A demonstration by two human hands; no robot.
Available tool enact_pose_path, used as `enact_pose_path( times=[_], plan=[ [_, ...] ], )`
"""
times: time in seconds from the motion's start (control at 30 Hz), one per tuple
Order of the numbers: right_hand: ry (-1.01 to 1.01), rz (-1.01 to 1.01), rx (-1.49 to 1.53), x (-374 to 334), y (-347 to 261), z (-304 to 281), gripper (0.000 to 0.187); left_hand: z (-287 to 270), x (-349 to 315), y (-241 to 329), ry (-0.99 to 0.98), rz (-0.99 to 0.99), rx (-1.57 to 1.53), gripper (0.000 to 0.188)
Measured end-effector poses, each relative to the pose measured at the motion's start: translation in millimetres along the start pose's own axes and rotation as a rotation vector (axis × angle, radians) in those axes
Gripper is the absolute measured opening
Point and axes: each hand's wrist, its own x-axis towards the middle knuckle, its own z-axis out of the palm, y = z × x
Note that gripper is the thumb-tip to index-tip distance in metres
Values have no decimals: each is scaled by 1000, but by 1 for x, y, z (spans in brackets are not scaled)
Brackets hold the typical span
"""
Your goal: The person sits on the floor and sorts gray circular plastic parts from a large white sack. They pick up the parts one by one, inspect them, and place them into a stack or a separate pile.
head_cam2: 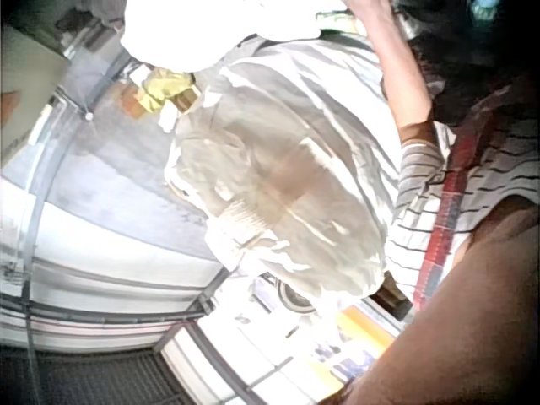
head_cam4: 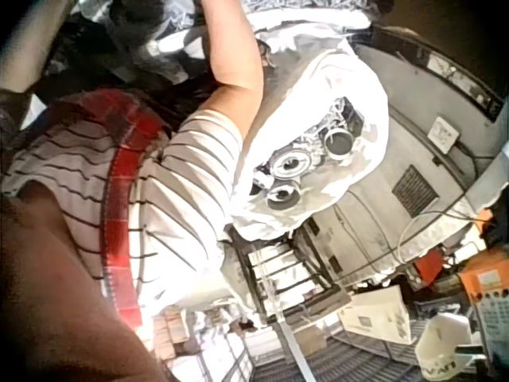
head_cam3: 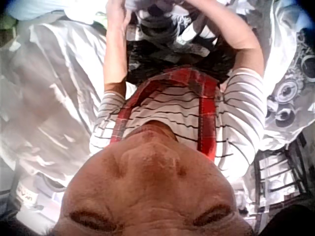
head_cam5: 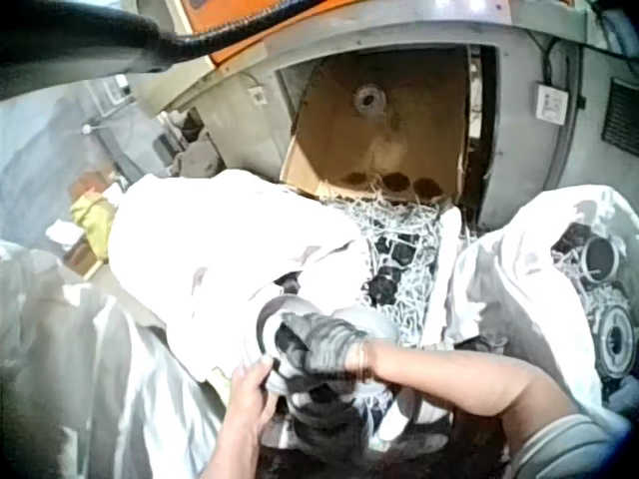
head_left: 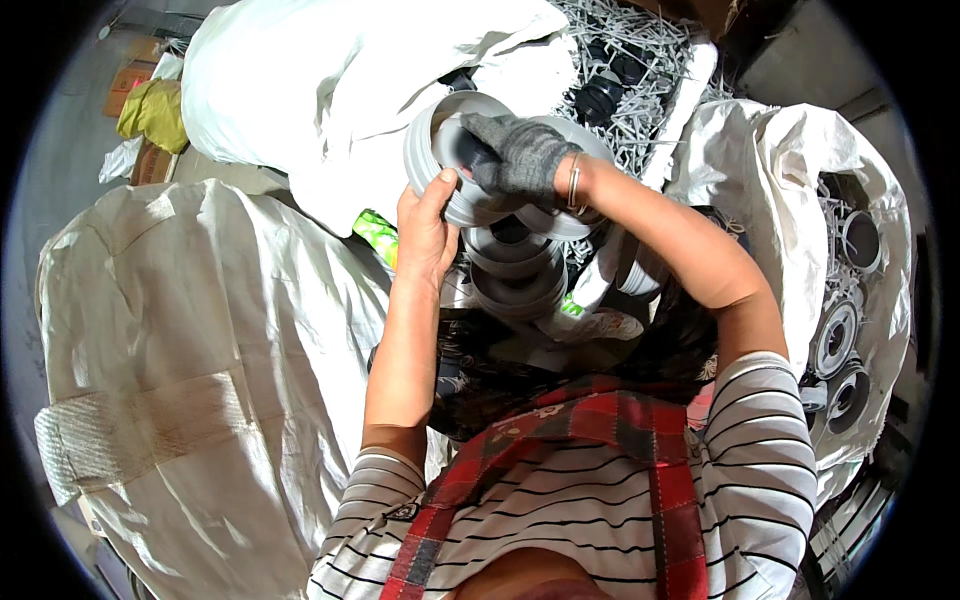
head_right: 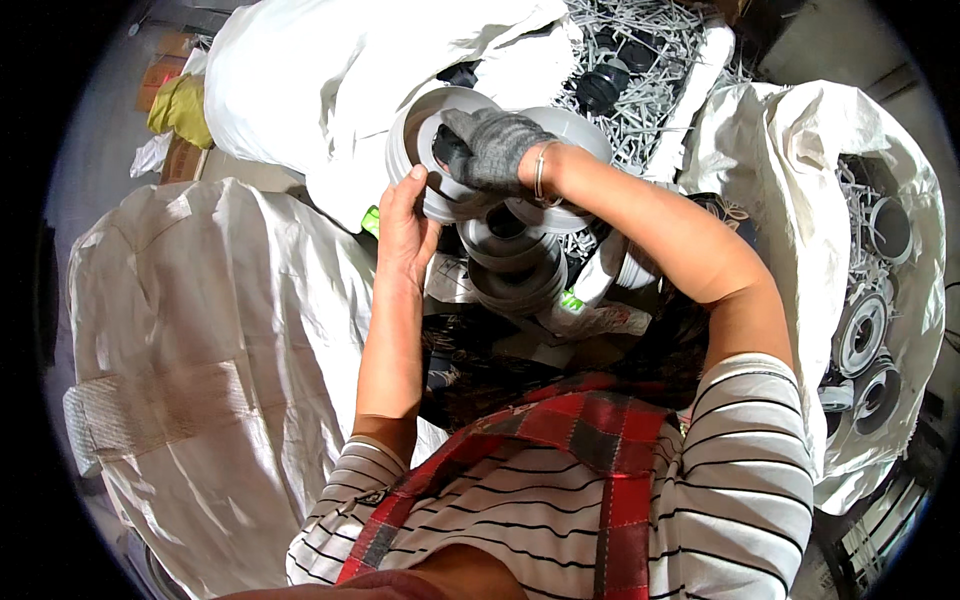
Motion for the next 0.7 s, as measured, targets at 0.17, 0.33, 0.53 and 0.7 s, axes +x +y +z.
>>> enact_pose_path(
  times=[0.17,0.33,0.53,0.7],
  plan=[
    [-24,-78,-40,-5,-16,-14,55,3,-11,7,82,20,50,40],
    [110,-361,-205,-7,3,31,52,-9,-15,12,90,-97,144,33],
    [54,-156,-22,-14,-1,22,71,-8,-21,12,-7,-35,124,43],
    [38,-194,46,-18,-6,4,66,-9,-23,1,-63,61,151,50]
  ],
)
